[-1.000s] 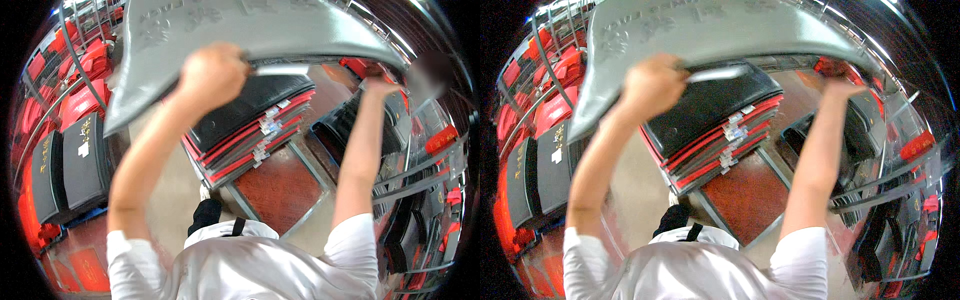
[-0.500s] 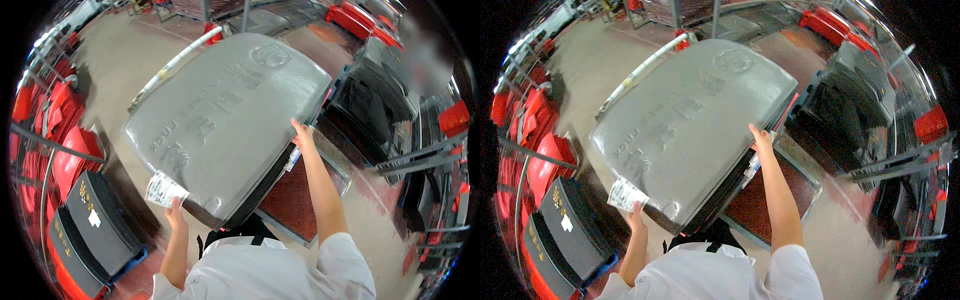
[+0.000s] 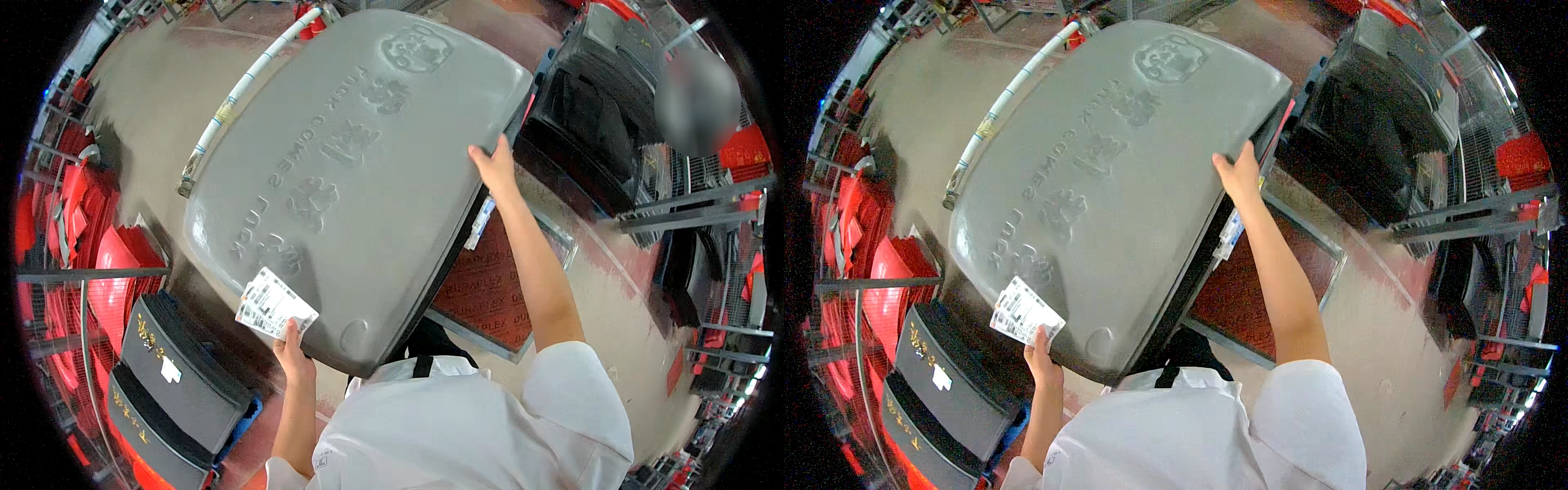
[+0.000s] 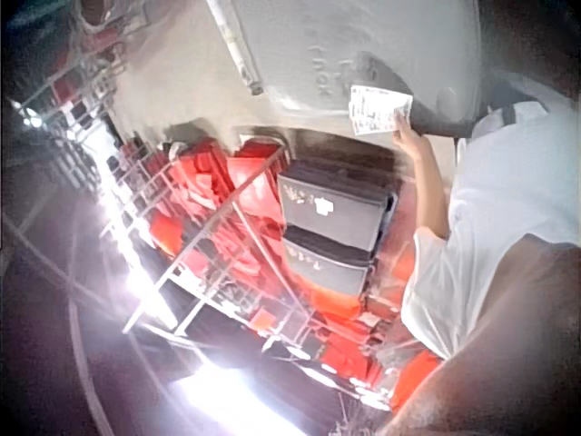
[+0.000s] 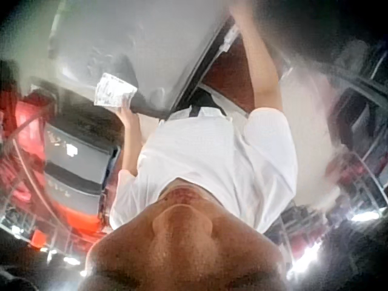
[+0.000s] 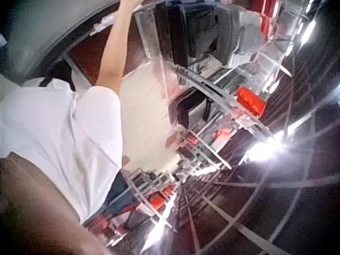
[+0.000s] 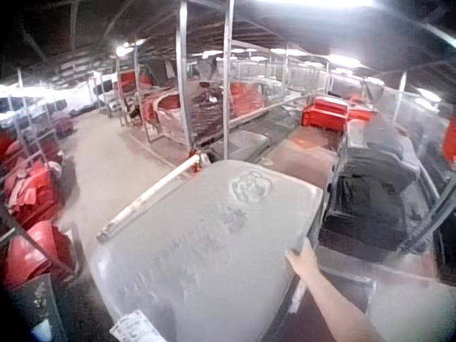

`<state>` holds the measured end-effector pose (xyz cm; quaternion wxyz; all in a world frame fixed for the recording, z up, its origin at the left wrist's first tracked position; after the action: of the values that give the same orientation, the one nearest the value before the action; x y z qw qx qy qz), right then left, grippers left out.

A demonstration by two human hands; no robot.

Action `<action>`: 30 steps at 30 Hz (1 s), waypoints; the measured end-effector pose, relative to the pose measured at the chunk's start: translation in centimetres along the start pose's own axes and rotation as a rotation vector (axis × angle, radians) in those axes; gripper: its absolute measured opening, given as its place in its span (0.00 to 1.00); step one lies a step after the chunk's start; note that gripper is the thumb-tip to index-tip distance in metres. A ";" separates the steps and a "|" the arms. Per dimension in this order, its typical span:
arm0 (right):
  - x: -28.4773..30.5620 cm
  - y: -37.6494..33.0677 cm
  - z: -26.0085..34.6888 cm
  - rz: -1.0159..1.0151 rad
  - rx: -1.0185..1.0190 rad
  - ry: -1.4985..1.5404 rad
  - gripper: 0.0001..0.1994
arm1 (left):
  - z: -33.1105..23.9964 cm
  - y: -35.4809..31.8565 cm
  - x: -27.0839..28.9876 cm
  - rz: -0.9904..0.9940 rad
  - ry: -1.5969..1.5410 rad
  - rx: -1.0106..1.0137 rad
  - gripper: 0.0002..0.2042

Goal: The person sorts various floor mats by moving them between stacks and placing labels on them while walking through a warehouse.

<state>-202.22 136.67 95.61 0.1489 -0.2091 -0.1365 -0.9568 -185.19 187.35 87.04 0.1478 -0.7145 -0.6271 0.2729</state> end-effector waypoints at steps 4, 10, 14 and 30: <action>1.6 0.0 -5.4 -0.022 -0.155 -0.295 0.28 | 2.6 -0.8 -0.3 0.117 0.199 0.100 0.13; 2.6 -6.1 4.0 0.270 0.126 -0.279 0.29 | -3.5 -4.9 -3.9 0.316 0.765 0.038 0.08; -1.2 -16.2 8.1 0.846 -0.092 0.403 0.26 | 0.8 -10.4 -16.1 0.694 0.799 0.163 0.07; 8.9 -14.8 6.9 0.921 0.140 0.006 0.12 | 8.0 -16.7 -28.9 1.433 1.269 0.124 0.11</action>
<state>-212.53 150.45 102.66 0.5725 -0.2345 -0.0934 -0.7801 -205.28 160.89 95.74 0.2952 -0.9339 0.1714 -0.1066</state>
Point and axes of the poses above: each hand's wrist, its own y-axis towards the middle knuckle, its own x-axis out of the back of the hand, z = x × y, the point moved 10 cm from there along y, towards the middle knuckle, and after that the axes turned 2 degrees about -z, right-handed, at the moved point
